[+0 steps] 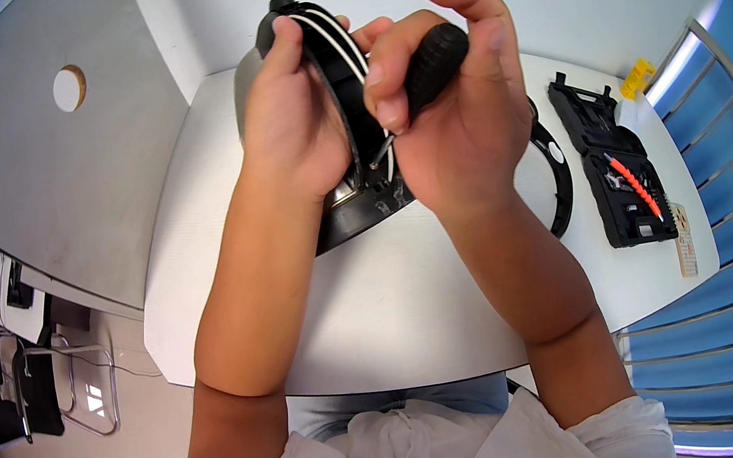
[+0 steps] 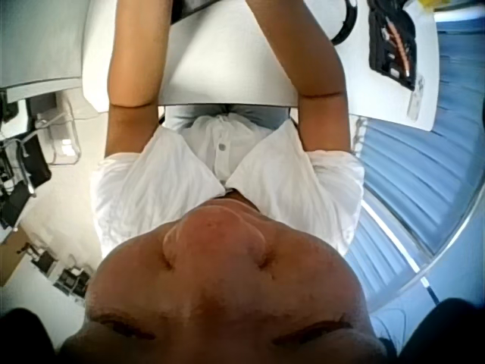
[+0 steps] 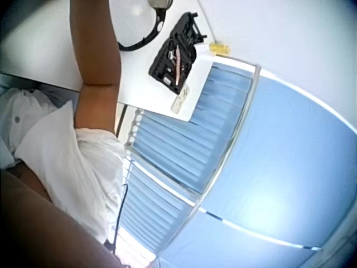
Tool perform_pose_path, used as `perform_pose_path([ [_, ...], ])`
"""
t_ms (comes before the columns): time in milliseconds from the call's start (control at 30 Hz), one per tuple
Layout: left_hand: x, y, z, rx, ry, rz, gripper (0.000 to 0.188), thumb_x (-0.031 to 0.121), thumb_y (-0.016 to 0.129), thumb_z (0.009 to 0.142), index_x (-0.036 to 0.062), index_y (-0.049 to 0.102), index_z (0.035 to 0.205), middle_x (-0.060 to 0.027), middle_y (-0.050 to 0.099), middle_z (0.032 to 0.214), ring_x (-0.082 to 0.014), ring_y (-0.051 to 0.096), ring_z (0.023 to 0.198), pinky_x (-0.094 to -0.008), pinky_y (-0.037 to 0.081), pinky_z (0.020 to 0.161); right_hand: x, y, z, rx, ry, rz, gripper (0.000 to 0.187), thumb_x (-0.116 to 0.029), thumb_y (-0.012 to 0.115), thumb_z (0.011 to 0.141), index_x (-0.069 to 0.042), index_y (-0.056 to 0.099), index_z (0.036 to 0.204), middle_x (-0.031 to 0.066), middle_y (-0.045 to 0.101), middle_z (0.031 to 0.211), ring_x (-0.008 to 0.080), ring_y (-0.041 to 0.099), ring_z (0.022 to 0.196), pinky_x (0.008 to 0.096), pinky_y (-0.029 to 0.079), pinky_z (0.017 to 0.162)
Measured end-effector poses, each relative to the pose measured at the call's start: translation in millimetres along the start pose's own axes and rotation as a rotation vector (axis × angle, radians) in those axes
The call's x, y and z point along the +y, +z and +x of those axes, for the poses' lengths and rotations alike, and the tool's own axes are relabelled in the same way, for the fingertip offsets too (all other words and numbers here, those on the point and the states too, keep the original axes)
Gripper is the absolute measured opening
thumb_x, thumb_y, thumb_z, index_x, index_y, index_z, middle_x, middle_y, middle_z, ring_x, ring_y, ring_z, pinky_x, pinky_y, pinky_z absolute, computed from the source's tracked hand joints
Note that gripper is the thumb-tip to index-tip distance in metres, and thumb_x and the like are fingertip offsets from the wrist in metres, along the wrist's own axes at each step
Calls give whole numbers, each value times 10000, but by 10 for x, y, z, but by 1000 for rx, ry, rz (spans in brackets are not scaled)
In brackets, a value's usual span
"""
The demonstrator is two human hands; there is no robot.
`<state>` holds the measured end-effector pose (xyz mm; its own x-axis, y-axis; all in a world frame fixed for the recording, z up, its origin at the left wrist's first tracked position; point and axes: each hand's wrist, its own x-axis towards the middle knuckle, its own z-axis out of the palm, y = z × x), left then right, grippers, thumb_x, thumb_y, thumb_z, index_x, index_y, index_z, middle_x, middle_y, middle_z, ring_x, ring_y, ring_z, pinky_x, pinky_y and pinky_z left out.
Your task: The person disassembles a stainless steel electric kettle using a screwdriver. They remove screws from the handle and base, then separate the kettle body from the base and remove the lid.
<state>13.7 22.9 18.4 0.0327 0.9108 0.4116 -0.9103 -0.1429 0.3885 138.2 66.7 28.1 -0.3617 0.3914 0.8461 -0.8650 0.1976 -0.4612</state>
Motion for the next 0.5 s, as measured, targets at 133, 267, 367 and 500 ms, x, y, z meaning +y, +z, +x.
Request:
perform_pose_path([
  [133, -48, 69, 12, 117, 83, 102, 467, 413, 263, 987, 1, 482, 977, -164, 585, 928, -262, 585, 888, -369, 496, 822, 61, 2, 10, 43, -60, 133, 305, -335, 482, 930, -77, 361, 1038, 135, 559, 791, 135, 467, 530, 279, 411, 646],
  [267, -29, 44, 3, 59, 70, 101, 459, 408, 268, 989, 3, 483, 1002, -146, 575, 927, -244, 584, 859, -353, 509, 770, 47, 14, 21, 50, -67, 80, 262, -259, 540, 917, -49, 408, 1002, 117, 543, 875, 129, 505, 581, 251, 426, 564],
  [367, -6, 30, 13, -17, 70, 117, 453, 407, 270, 989, 8, 483, 1010, -138, 571, 935, -235, 584, 852, -346, 515, 746, 29, 20, 7, 28, -9, -16, 304, -331, 421, 966, -33, 465, 1008, 117, 546, 838, 151, 503, 605, 271, 429, 604],
  [500, -28, 89, 1, 220, 138, 159, 460, 418, 261, 987, 15, 480, 1016, -148, 571, 963, -230, 588, 864, -350, 517, 762, -53, 69, 14, 48, 114, 17, 362, -356, 353, 982, -19, 481, 1019, 109, 543, 740, 147, 489, 612, 264, 423, 591],
])
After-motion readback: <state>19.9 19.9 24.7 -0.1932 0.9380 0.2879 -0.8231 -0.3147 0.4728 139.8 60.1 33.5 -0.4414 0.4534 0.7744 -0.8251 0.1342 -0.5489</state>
